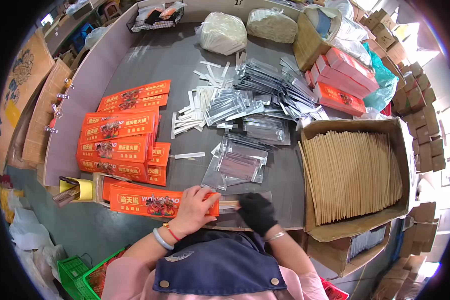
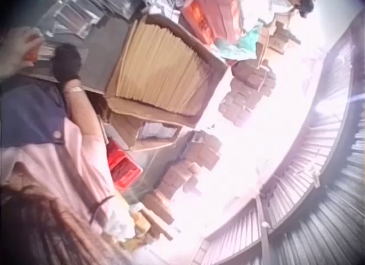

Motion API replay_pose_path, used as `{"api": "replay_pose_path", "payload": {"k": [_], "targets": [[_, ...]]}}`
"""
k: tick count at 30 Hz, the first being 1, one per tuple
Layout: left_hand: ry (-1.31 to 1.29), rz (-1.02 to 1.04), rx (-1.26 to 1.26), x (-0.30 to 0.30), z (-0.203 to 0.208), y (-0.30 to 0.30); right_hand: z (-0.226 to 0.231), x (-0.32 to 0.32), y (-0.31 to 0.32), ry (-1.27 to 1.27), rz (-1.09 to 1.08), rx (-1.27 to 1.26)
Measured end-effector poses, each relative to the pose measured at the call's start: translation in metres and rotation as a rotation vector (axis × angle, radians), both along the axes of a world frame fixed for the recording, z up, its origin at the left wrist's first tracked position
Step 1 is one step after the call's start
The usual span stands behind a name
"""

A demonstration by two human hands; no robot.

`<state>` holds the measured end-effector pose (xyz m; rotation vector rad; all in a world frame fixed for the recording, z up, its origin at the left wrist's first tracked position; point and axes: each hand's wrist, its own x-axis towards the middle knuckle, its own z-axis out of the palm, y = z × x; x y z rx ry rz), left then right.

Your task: Manually placing pairs of wooden chopsticks into plastic sleeves at a production table.

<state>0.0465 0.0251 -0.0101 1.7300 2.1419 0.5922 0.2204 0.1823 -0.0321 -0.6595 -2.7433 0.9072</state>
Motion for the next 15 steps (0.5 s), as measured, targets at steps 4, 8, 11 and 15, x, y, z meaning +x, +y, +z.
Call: {"api": "replay_pose_path", "payload": {"k": [4, 8, 11, 15], "targets": [[0.001, 0.012, 0.021, -0.001, -0.004, 0.000, -0.017, -0.004, -0.011, -0.027, -0.052, 0.082], [0.012, 0.021, 0.020, 0.001, -0.002, 0.000, -0.018, 0.030, 0.012, 0.004, -0.597, -0.266], [0.025, 0.019, 0.013, 0.000, -0.003, 0.001, -0.020, -0.002, -0.016, 0.085, -0.309, -0.292], [0.009, -0.035, 0.002, -0.008, -0.003, 0.004, 0.011, -0.029, -0.031, 0.067, -0.176, -0.741]]}}
